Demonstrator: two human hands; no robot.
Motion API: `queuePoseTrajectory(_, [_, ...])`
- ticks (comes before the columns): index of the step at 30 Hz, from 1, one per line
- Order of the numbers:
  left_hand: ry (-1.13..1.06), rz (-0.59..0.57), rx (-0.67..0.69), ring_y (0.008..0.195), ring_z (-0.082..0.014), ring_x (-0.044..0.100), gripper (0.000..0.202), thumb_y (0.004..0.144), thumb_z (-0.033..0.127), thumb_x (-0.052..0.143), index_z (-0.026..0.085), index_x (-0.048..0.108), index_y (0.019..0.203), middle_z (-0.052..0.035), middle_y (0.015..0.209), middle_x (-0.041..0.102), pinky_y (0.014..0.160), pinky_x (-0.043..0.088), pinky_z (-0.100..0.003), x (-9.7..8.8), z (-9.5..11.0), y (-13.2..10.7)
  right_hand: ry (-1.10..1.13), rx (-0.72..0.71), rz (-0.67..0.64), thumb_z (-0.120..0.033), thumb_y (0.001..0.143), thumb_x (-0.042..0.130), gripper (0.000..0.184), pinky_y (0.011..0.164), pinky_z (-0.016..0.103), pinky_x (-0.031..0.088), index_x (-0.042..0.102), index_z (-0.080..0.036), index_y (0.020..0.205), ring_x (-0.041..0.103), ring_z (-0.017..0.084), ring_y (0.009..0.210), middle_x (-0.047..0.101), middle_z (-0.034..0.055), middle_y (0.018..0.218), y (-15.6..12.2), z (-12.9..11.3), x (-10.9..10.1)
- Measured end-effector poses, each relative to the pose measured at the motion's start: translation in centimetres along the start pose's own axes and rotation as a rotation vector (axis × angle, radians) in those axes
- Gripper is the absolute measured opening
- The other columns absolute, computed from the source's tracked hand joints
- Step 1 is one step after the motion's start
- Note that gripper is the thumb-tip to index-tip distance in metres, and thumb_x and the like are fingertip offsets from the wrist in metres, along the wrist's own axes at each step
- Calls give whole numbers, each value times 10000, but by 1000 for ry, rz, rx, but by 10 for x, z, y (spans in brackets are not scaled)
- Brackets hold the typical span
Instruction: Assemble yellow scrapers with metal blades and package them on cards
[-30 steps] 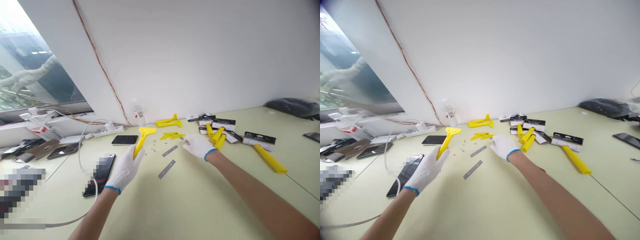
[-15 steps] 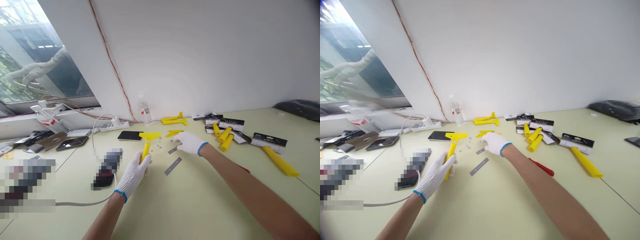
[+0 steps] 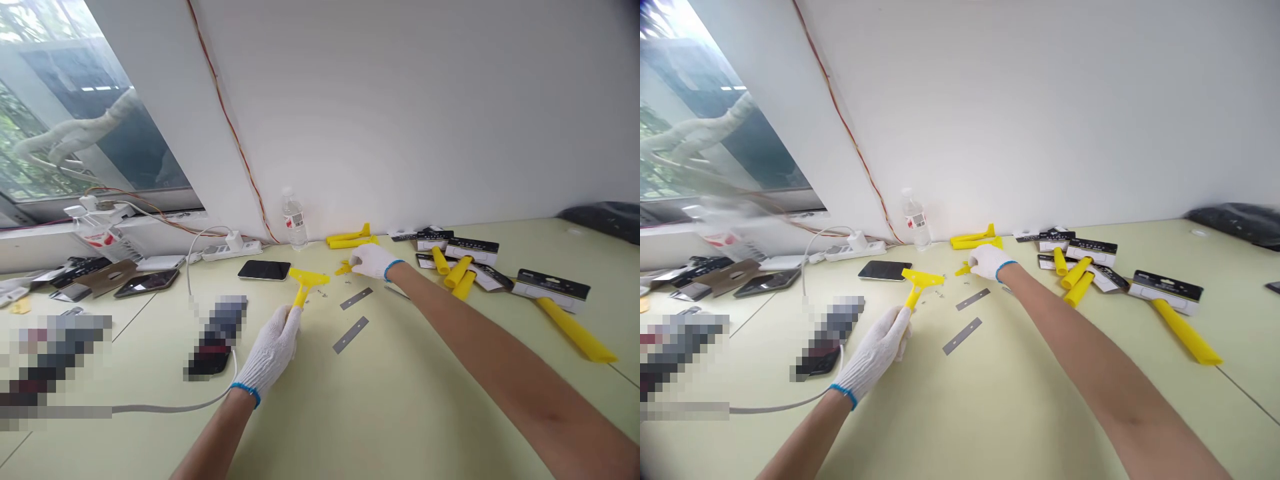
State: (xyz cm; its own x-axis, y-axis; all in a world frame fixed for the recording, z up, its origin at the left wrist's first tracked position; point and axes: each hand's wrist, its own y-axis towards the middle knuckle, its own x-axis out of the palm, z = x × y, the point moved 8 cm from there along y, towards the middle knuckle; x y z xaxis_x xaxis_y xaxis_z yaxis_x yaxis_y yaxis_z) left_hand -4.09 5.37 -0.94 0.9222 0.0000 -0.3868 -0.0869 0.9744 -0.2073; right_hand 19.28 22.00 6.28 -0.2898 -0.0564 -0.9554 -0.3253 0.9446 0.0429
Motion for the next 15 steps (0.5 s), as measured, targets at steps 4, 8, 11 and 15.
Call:
queuePoseTrajectory(4, [26,-12,-9,495,-113,438,482,970,695,424,231,484,857,51,627,443,481,359,-232,1,0,0,-47,-45,-144,-435,1009,644,381,914,428,592,664,-171,1283,685,231,1067,679,104,1272,-1,-12,21])
queuePoseTrajectory(8, [51,-14,-11,498,-118,455,490,966,709,415,234,515,903,48,643,457,480,369,-241,1,-2,1,-80,-74,-230,-461,921,702,384,851,328,561,783,-172,1161,718,240,971,771,122,1119,-2,-22,31])
queuePoseTrajectory(11, [73,-12,-6,497,-118,461,493,967,708,415,232,510,887,47,642,456,482,372,-244,1,-3,1,-106,-78,-258,-363,855,716,296,802,301,535,832,-205,1076,724,250,935,794,112,1083,-1,-26,34])
queuePoseTrajectory(15, [69,-18,6,496,-117,459,504,960,721,425,231,494,864,45,642,466,483,373,-243,1,-3,1,-125,-67,-267,-227,817,697,215,788,312,521,839,-172,969,721,263,904,797,131,1029,0,-30,37])
